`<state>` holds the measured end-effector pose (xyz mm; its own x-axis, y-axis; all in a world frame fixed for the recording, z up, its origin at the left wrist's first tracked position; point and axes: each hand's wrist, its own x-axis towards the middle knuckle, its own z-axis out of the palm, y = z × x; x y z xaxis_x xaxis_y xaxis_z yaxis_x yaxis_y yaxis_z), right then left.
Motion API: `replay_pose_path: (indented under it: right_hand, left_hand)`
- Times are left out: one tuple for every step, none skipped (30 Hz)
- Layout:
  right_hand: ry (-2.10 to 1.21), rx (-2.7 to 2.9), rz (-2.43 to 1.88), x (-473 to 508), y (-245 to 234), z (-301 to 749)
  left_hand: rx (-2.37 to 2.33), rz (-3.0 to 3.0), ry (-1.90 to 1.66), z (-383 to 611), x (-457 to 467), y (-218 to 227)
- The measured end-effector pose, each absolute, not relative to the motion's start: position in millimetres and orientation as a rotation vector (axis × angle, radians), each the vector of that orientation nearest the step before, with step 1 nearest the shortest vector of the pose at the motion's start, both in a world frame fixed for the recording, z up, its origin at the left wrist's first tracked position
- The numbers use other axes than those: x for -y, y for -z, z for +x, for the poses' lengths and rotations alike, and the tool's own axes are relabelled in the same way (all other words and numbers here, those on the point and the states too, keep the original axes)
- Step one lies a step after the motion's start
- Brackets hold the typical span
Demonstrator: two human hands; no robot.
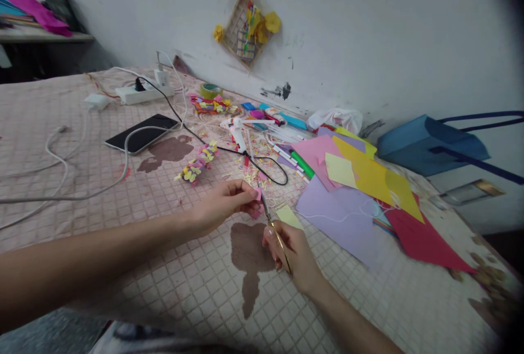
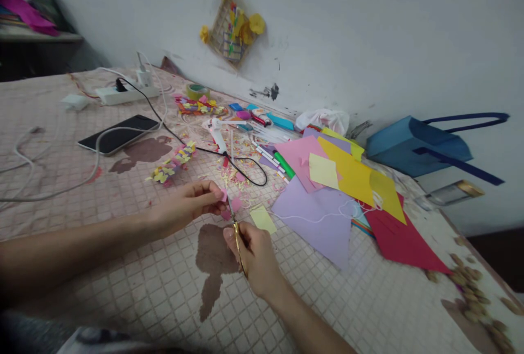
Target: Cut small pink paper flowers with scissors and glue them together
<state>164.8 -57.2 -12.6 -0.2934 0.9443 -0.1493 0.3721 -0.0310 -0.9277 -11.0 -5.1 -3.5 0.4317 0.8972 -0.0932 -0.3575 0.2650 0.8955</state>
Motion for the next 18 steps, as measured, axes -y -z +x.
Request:
replay_pose_path:
  right_hand:
    - [-1.315, 1.694, -1.388, 57.1, 13.5, 165.0]
    - [-1.307, 1.696, -1.390, 57.1, 14.4, 165.2]
    - [-1.303, 1.698, -1.392, 56.9, 15.3, 165.5]
    - [-1.298, 1.699, -1.394, 56.8, 16.1, 165.6]
    - [-1.293, 1.701, -1.396, 56.6, 16.7, 165.8]
    - [-1.286, 1.703, -1.397, 56.3, 17.1, 165.9]
    - [-1.278, 1.708, -1.398, 56.1, 17.4, 166.1]
    - [-1.271, 1.714, -1.399, 55.9, 17.5, 166.2]
    - [-1.262, 1.722, -1.400, 55.7, 17.5, 166.3]
    - [-1.253, 1.731, -1.399, 55.6, 17.5, 166.4]
    - [-1.245, 1.741, -1.398, 55.4, 17.3, 166.5]
    - [-1.234, 1.749, -1.398, 55.4, 17.2, 166.6]
    - [-1.225, 1.756, -1.400, 55.3, 17.1, 166.6]
    - [-1.217, 1.763, -1.402, 55.3, 17.1, 166.8]
    - [-1.211, 1.769, -1.404, 55.4, 17.0, 166.9]
    - [-1.207, 1.774, -1.407, 55.4, 17.0, 167.0]
    - [-1.204, 1.779, -1.410, 55.4, 17.0, 167.1]
    - [-1.201, 1.783, -1.411, 55.5, 17.0, 167.2]
  left_hand:
    - [-0.690, 0.940, -0.949, -11.0, 5.0, 3.7]
    - [-0.687, 0.939, -0.952, -11.1, 5.0, 4.0]
    - [-0.685, 0.938, -0.953, -11.1, 4.9, 4.2]
    - [-0.684, 0.938, -0.953, -11.2, 4.8, 4.4]
    - [-0.686, 0.939, -0.951, -11.2, 4.8, 4.4]
    - [-0.689, 0.941, -0.950, -11.2, 4.8, 4.4]
    - [-0.692, 0.941, -0.948, -11.2, 4.8, 4.2]
    - [-0.693, 0.942, -0.948, -11.2, 4.8, 4.0]
    - [-0.692, 0.944, -0.947, -11.1, 4.8, 3.8]
    - [-0.690, 0.945, -0.947, -11.1, 4.9, 3.5]
    - [-0.688, 0.945, -0.948, -11.1, 4.9, 3.2]
    - [-0.687, 0.944, -0.949, -11.0, 4.9, 3.0]
    - [-0.686, 0.942, -0.950, -11.0, 4.8, 2.9]
    - [-0.686, 0.940, -0.951, -11.1, 4.8, 2.8]
    - [-0.687, 0.939, -0.950, -11.2, 4.8, 2.7]
    - [-0.687, 0.939, -0.949, -11.2, 4.7, 2.7]
    - [-0.684, 0.940, -0.948, -11.3, 4.7, 2.8]
    - [-0.678, 0.942, -0.949, -11.4, 4.6, 2.8]
